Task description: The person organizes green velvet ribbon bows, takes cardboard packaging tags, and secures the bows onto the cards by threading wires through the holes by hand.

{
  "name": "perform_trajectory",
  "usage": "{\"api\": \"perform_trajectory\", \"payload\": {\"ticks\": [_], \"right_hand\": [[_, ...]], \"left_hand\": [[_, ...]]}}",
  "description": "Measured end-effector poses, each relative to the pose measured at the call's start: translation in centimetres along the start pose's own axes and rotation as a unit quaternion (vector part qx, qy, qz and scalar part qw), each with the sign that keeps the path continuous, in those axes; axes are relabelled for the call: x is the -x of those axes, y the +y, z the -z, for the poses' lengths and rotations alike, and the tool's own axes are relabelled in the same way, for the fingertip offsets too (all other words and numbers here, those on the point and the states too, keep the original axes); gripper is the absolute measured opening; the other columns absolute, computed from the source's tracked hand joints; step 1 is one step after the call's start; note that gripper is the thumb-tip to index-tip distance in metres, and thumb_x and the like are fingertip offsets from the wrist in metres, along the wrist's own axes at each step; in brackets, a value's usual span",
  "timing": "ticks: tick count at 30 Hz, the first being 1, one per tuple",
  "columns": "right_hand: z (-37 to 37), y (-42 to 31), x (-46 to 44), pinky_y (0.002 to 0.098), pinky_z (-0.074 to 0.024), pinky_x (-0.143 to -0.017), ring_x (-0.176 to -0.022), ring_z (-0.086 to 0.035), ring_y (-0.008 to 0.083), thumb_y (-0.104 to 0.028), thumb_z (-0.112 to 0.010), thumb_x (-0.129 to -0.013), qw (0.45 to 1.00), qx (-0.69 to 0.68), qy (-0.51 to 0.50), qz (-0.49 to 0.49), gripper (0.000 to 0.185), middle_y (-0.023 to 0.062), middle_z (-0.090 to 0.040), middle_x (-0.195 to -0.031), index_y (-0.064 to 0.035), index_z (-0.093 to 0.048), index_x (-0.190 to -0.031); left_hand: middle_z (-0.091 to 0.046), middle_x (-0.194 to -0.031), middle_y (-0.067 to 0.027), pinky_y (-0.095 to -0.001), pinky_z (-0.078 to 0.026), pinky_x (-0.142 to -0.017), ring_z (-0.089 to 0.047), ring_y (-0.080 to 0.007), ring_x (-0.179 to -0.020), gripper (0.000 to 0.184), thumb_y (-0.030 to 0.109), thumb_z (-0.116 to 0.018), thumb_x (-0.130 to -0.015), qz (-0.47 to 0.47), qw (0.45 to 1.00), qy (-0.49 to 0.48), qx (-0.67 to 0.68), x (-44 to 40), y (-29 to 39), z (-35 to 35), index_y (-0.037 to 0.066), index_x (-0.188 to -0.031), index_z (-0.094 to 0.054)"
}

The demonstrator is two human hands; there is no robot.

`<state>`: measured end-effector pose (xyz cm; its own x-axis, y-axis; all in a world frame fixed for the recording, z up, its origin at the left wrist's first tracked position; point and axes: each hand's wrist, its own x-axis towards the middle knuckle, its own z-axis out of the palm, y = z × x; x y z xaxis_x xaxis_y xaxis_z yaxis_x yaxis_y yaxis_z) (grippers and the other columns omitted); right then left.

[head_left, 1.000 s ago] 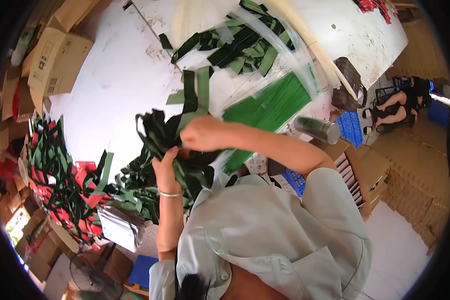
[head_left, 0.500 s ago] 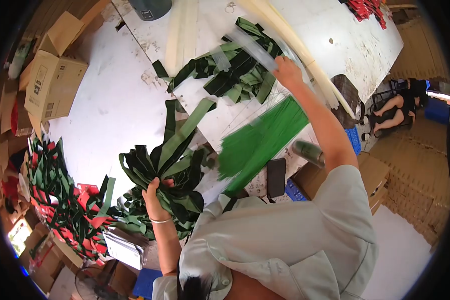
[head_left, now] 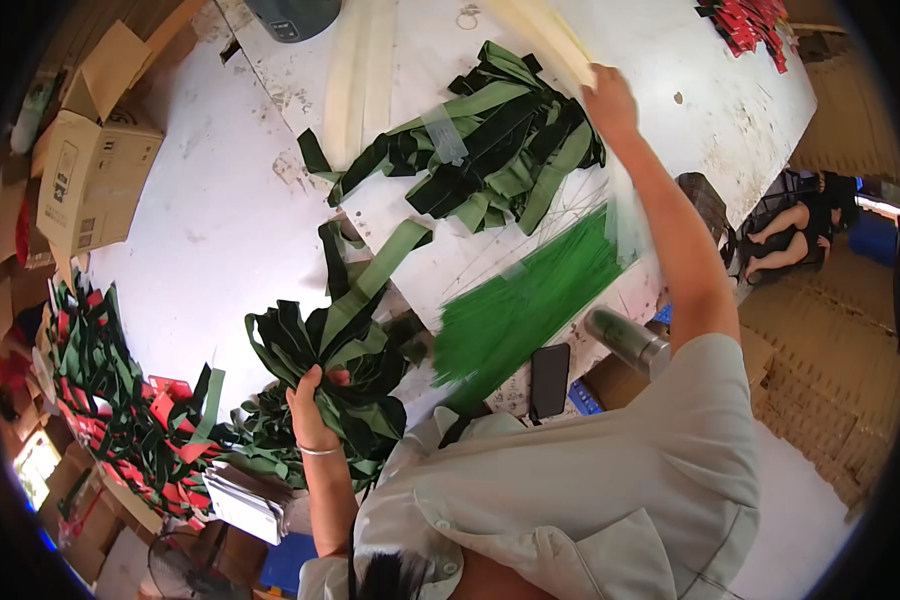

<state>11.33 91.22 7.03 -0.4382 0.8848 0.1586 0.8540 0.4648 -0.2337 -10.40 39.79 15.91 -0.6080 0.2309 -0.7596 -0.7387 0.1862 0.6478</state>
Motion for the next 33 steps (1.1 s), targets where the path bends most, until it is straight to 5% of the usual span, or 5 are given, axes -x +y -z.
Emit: {"api": "perform_trajectory", "payload": {"ticks": [6, 9, 12, 28, 33], "right_hand": [[-5.7, -1.4, -2.2, 0.0386, -0.0470, -0.083, -0.097, -0.060, 0.0310, -0.024, -0.062, -0.080, 0.978, -0.162, -0.130, -0.011, 0.041, 0.0200, -0.062, -0.104, 0.0030, -0.056, -0.110], [-4.4, -0.8, -5.3, 0.0292, -0.0424, -0.081, -0.092, -0.055, 0.0181, -0.030, -0.066, -0.077, 0.878, -0.182, -0.434, -0.092, 0.049, 0.0099, -0.061, -0.104, -0.0016, -0.058, -0.117], [-1.5, -3.1, -3.7, 0.0291, -0.0402, -0.086, -0.095, -0.054, 0.0181, -0.040, -0.074, -0.070, 0.834, -0.200, -0.506, -0.094, 0.061, 0.0075, -0.061, -0.107, -0.0032, -0.059, -0.117], [-1.0, -6.4, 4.9, 0.0406, -0.0472, -0.082, -0.095, -0.060, 0.0384, -0.026, -0.070, -0.061, 0.943, -0.136, -0.300, -0.042, 0.060, 0.0233, -0.063, -0.096, -0.0007, -0.049, -0.111], [-2.2, -5.8, 5.7, 0.0414, -0.0466, -0.084, -0.096, -0.061, 0.0351, -0.037, -0.078, -0.060, 0.937, -0.116, -0.329, -0.018, 0.071, 0.0196, -0.064, -0.100, -0.0034, -0.048, -0.115]], "left_hand": [[-0.063, -0.075, -0.0142, -0.0325, -0.052, -0.058, -0.062, -0.0235, -0.062, 0.023, 0.011, -0.059, -0.082, 0.011, 1.000, 0.008, -0.017, -0.8, -0.1, -0.2, -0.003, -0.099, -0.056], [-0.063, -0.076, -0.0143, -0.0322, -0.052, -0.059, -0.063, -0.0237, -0.063, 0.022, 0.011, -0.058, -0.082, 0.010, 1.000, 0.017, -0.016, -0.7, 0.1, -0.4, -0.003, -0.099, -0.056], [-0.063, -0.076, -0.0148, -0.0321, -0.052, -0.059, -0.063, -0.0242, -0.064, 0.022, 0.011, -0.058, -0.082, 0.016, 1.000, -0.008, -0.021, -1.3, -0.4, 0.0, -0.002, -0.100, -0.055], [-0.065, -0.075, -0.0154, -0.0323, -0.051, -0.060, -0.063, -0.0236, -0.063, 0.027, 0.018, -0.061, -0.082, -0.026, 0.999, -0.038, -0.011, 0.3, -1.2, 1.9, -0.003, -0.098, -0.057], [-0.064, -0.077, -0.0146, -0.0324, -0.052, -0.060, -0.064, -0.0239, -0.064, 0.023, 0.013, -0.060, -0.083, -0.034, 0.998, -0.042, 0.015, 1.4, -1.5, 3.6, -0.003, -0.099, -0.056]]}}
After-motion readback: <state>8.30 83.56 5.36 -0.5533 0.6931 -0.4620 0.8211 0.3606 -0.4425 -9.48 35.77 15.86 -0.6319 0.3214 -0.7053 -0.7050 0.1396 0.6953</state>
